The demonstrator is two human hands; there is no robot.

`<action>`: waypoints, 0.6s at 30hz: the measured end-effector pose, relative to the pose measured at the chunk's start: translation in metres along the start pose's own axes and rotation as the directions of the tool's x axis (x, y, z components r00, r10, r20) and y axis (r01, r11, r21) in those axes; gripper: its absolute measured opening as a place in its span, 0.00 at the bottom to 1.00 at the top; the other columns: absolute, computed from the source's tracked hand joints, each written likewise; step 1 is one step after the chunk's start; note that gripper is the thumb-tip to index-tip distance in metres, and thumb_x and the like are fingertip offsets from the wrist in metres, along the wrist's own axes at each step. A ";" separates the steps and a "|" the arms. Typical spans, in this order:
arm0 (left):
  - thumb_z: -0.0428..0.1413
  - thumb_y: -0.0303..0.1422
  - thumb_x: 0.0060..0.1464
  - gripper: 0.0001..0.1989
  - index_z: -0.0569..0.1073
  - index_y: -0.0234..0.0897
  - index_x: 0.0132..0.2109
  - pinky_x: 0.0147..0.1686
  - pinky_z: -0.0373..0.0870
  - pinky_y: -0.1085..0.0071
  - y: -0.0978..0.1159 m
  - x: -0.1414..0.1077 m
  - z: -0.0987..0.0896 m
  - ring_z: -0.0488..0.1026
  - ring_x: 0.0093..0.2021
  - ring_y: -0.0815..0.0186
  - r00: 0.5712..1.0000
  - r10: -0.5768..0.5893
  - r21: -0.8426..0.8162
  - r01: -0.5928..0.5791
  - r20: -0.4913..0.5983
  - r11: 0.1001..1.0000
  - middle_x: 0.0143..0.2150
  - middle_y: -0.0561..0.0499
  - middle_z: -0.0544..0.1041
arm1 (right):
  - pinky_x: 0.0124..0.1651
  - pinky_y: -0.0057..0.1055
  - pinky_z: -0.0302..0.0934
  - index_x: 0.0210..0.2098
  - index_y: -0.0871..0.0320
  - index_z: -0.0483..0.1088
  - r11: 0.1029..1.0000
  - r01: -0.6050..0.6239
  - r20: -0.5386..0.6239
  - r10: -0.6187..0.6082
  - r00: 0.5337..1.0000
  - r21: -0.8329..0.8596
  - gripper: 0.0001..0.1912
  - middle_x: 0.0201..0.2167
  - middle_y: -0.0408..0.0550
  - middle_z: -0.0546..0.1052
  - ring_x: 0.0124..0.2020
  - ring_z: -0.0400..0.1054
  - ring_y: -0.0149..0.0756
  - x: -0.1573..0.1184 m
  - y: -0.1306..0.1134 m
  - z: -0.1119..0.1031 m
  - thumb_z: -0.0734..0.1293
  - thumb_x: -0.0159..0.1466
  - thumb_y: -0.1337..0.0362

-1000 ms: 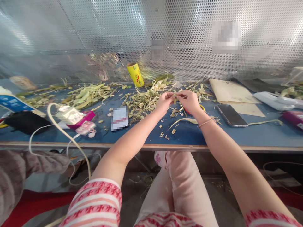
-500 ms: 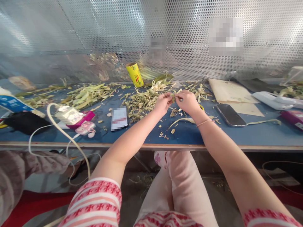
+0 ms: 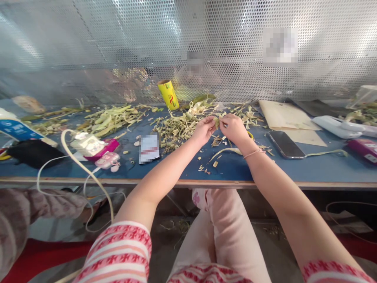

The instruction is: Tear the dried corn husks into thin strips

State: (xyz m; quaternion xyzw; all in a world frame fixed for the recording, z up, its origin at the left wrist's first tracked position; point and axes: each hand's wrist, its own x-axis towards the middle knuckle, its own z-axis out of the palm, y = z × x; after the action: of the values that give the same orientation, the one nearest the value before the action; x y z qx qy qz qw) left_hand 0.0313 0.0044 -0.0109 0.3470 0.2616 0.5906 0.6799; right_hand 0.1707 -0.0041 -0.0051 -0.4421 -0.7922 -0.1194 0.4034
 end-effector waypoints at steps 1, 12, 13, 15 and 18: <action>0.52 0.15 0.54 0.10 0.72 0.33 0.32 0.39 0.70 0.75 0.000 0.000 0.000 0.73 0.27 0.75 1.000 0.002 -0.001 -0.002 0.004 1.000 0.25 0.55 0.75 | 0.42 0.34 0.64 0.32 0.59 0.77 1.000 0.000 0.001 0.000 1.000 0.005 0.13 0.32 0.54 0.77 0.35 0.69 0.39 0.000 0.000 0.000 0.60 0.62 0.71; 0.55 0.19 0.54 0.07 0.74 0.33 0.33 0.44 0.71 0.76 0.002 -0.003 0.003 0.73 0.29 0.76 0.998 0.039 -0.012 -0.039 -0.049 0.999 0.26 0.55 0.76 | 0.49 0.36 0.67 0.40 0.59 0.78 0.988 0.038 -0.004 -0.038 0.999 0.151 0.15 0.39 0.55 0.75 0.42 0.71 0.39 0.000 0.003 0.006 0.60 0.63 0.71; 0.55 0.18 0.54 0.07 0.74 0.33 0.32 0.43 0.71 0.76 0.002 -0.003 0.004 0.73 0.28 0.76 0.998 0.040 -0.009 -0.041 -0.047 0.999 0.26 0.55 0.76 | 0.49 0.36 0.67 0.39 0.59 0.78 0.987 0.027 -0.006 -0.026 1.000 0.156 0.15 0.39 0.55 0.75 0.41 0.71 0.39 0.000 0.003 0.006 0.60 0.63 0.71; 0.55 0.18 0.53 0.07 0.73 0.33 0.32 0.42 0.71 0.76 0.002 -0.004 0.004 0.73 0.28 0.76 0.998 0.042 -0.002 -0.042 -0.045 0.999 0.25 0.55 0.75 | 0.49 0.36 0.66 0.38 0.59 0.79 0.988 -0.002 -0.007 0.003 1.000 0.156 0.15 0.38 0.55 0.75 0.41 0.71 0.39 0.000 0.002 0.006 0.60 0.63 0.71; 0.56 0.18 0.53 0.07 0.72 0.33 0.32 0.40 0.71 0.75 0.002 -0.004 0.004 0.73 0.28 0.76 0.997 0.042 0.018 -0.041 -0.059 0.999 0.25 0.56 0.75 | 0.47 0.36 0.66 0.35 0.58 0.79 0.989 -0.045 0.000 0.046 0.999 0.139 0.14 0.36 0.54 0.75 0.40 0.70 0.40 0.001 0.001 0.005 0.61 0.63 0.70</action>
State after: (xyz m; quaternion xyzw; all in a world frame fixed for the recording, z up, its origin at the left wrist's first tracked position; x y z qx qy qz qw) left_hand 0.0325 0.0000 -0.0069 0.3404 0.2795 0.6125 0.6564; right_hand 0.1687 -0.0005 -0.0078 -0.4307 -0.7876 -0.0553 0.4373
